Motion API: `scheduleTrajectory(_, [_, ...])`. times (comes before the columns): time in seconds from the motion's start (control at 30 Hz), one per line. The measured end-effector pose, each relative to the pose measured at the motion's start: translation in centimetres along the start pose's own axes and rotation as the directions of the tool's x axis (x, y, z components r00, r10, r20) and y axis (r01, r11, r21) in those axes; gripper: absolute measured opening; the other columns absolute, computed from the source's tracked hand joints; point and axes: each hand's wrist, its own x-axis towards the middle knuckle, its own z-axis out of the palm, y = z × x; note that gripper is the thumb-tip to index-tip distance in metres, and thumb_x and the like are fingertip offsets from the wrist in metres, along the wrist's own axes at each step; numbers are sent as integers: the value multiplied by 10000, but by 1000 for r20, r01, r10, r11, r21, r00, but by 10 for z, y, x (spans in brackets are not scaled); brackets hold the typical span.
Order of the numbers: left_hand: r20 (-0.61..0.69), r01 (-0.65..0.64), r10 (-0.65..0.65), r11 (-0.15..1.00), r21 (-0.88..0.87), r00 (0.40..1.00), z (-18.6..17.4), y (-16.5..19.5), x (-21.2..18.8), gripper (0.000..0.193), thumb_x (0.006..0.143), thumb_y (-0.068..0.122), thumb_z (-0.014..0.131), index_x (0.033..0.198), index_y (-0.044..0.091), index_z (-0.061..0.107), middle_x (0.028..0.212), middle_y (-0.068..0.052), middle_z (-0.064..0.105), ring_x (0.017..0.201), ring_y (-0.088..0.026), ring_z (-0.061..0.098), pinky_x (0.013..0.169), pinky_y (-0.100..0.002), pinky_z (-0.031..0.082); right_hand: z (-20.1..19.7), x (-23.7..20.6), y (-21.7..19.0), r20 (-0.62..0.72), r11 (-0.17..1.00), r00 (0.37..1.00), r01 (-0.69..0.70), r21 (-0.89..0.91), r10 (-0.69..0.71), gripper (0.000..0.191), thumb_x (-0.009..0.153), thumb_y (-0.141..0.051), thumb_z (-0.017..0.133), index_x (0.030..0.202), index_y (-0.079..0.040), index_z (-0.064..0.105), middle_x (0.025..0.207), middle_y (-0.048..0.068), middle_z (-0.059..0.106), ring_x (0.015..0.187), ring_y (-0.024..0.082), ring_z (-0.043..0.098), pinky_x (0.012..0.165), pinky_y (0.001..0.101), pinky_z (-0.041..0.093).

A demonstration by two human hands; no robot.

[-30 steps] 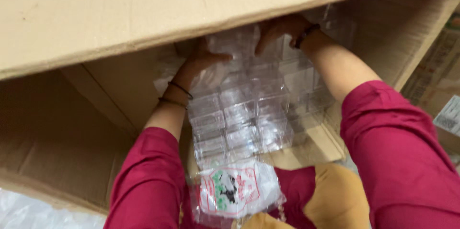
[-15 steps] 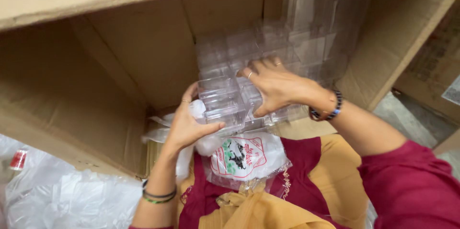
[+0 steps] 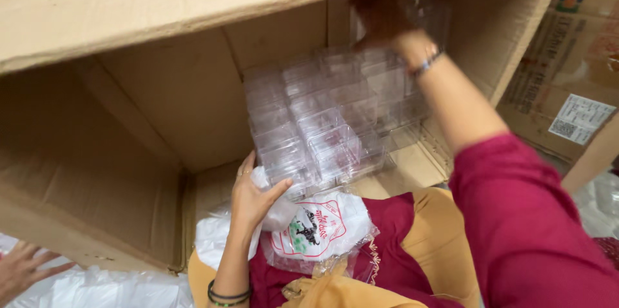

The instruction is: The person sits on the floor inside a large cardboard box and wraps small clear plastic boxes with white plastic sheets, tucking the sheet around each box and placing the wrapped box onto a stack inside the carton. They repeat this wrapping and stacking cycle throughout the episode.

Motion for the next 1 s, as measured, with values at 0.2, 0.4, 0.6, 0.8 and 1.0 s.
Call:
scheduleTrajectory(0.2, [18, 64, -63, 994, -84, 998, 3, -10, -10, 1000, 632, 432, 904, 1424, -39, 516, 1434, -228, 568, 1301, -326, 590, 1067, -394, 464, 42, 13, 49, 334, 996, 938, -73, -53, 86, 1113, 616, -425, 921, 1513, -10, 409, 1467, 267, 469, 1366, 441, 429, 1084, 621, 355])
scheduleTrajectory(0.4, [-12, 16, -17, 993, -116, 1000, 18, -18, -12, 948, 681, 415, 913, 1395, -78, 532, 1414, -247, 573, 1296, -334, 583, 1066, -392, 458, 69, -7, 41, 73, 986, 997, 51, -161, -40, 1075, 596, -360, 938, 1472, -11, 423, 1487, 263, 443, 1390, 435, 399, 1048, 682, 347])
scheduleTrajectory(0.6, [-32, 20, -26, 985, -170, 999, 22, -22, -17, 941, 709, 469, 876, 1399, -74, 535, 1400, -227, 601, 1261, -302, 624, 1033, -371, 491, 59, -18, 31, 69, 975, 996, 76, -211, -63, 1034, 614, -386, 935, 1458, -24, 459, 1474, 236, 465, 1372, 418, 413, 1042, 672, 340])
scheduleTrajectory(0.8, [-28, 77, -82, 985, -156, 996, 23, -17, -20, 945, 712, 476, 881, 1399, -72, 536, 1391, -225, 604, 1253, -292, 628, 1025, -371, 496, 2, -21, 17, -11, 981, 993, 110, -158, -113, 865, 685, -410, 912, 1383, -31, 570, 1372, 240, 543, 1348, 420, 450, 1123, 633, 315])
scheduleTrajectory(1.0, [-8, 84, -88, 976, -203, 996, 22, -14, -19, 918, 712, 474, 872, 1396, -50, 556, 1378, -203, 615, 1236, -271, 635, 1018, -366, 497, -57, -137, 0, 178, 988, 983, 17, 154, -45, 670, 804, -347, 835, 1341, -47, 571, 1213, 197, 605, 1202, 392, 579, 1027, 526, 462])
